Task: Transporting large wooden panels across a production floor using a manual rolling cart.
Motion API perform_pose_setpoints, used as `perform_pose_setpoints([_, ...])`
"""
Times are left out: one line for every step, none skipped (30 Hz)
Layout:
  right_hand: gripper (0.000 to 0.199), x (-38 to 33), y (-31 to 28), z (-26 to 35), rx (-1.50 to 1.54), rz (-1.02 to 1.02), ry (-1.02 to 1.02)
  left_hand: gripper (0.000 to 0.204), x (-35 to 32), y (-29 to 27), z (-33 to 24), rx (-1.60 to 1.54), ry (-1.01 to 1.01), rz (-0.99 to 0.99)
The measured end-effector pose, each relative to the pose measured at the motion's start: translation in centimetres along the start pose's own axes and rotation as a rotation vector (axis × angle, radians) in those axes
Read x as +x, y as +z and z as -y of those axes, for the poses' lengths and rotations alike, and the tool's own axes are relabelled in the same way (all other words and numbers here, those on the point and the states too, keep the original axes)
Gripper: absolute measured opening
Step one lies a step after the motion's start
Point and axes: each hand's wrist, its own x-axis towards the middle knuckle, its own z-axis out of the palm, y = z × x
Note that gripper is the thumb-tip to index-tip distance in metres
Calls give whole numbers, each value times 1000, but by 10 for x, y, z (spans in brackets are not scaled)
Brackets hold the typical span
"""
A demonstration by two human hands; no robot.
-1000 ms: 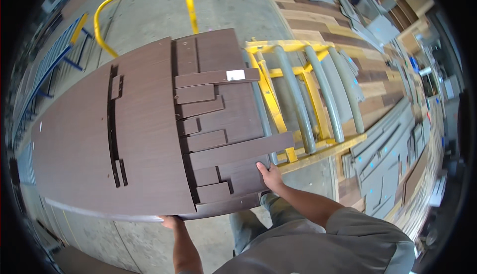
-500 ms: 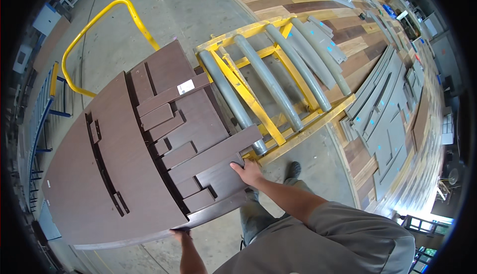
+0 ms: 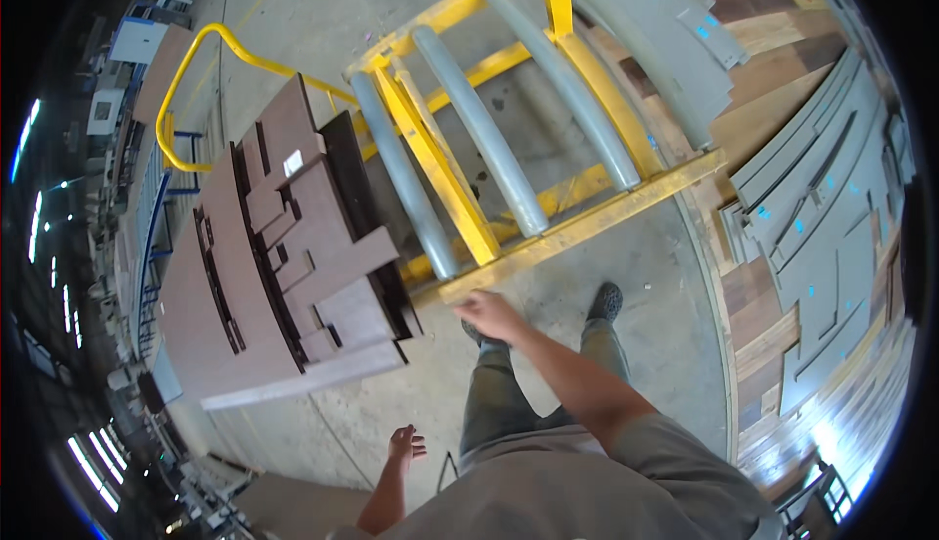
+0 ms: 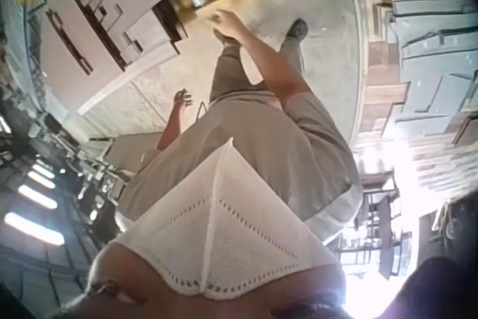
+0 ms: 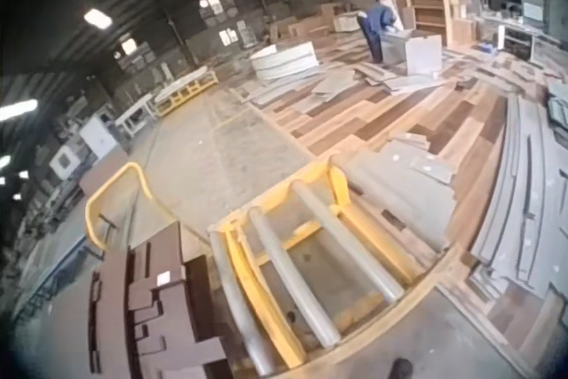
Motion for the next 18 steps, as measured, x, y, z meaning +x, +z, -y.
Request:
perform_pose_setpoints([37,-20,-36,-16,47,23,153,41,-19,10,11,123,-47,50])
perform_pose_setpoints([36,-40,-75,-36,-68,-68,159,40,-36,23,16,246,-97,106])
perform_pose_setpoints([37,-61,-116,-62,-121,-85,265,39,-47,34,14,326,-137,159])
perform_pose_setpoints([34,-88,-149,-116,22,-272,234,37,-52,45,6,402,-128,237])
perform_pose_setpoints([27,-127,-179,-236,401,-549,207,35,-46,64,-12,513,-119,361])
perform_pose_setpoints([19,-150,-213,-258,156,-515,302,32,-42,61,-10,474,-39,311])
perform_pose_setpoints([17,-178,-247,-281,374,-538,437,30,-36,61,-9,444,47,276])
perform_pose_setpoints([19,-213,-268,-304,361,-736,601,31,-35,87,-33,845,194,44])
perform_pose_setpoints([18,-250,-290,-337,381,-825,654,36,-26,98,-42,954,468,-205])
perform_pose_setpoints([16,-284,-303,-354,281,-912,790,39,-35,131,-79,1016,620,-279])
perform_pose_setpoints([26,-308,-308,-358,360,-958,734,37,-37,141,-99,982,609,-348])
perform_pose_setpoints([25,-327,-314,-372,336,-994,759,37,-44,161,-121,998,722,-398])
perform_pose_setpoints([25,-329,-315,-366,293,-997,731,37,-49,173,-137,1012,836,-459])
perform_pose_setpoints([23,-317,-316,-353,208,-992,688,38,-43,171,-140,1020,881,-523])
perform_pose_setpoints([23,-306,-321,-341,154,-952,641,40,-38,166,-138,1027,930,-578])
perform_pose_setpoints([25,-283,-324,-313,-51,-911,535,40,-35,161,-132,1040,901,-587])
perform_pose_setpoints([25,-261,-329,-289,-158,-925,524,42,-29,156,-126,979,874,-629])
perform_pose_setpoints([25,-249,-345,-283,-257,-875,379,44,-23,151,-120,910,854,-676])
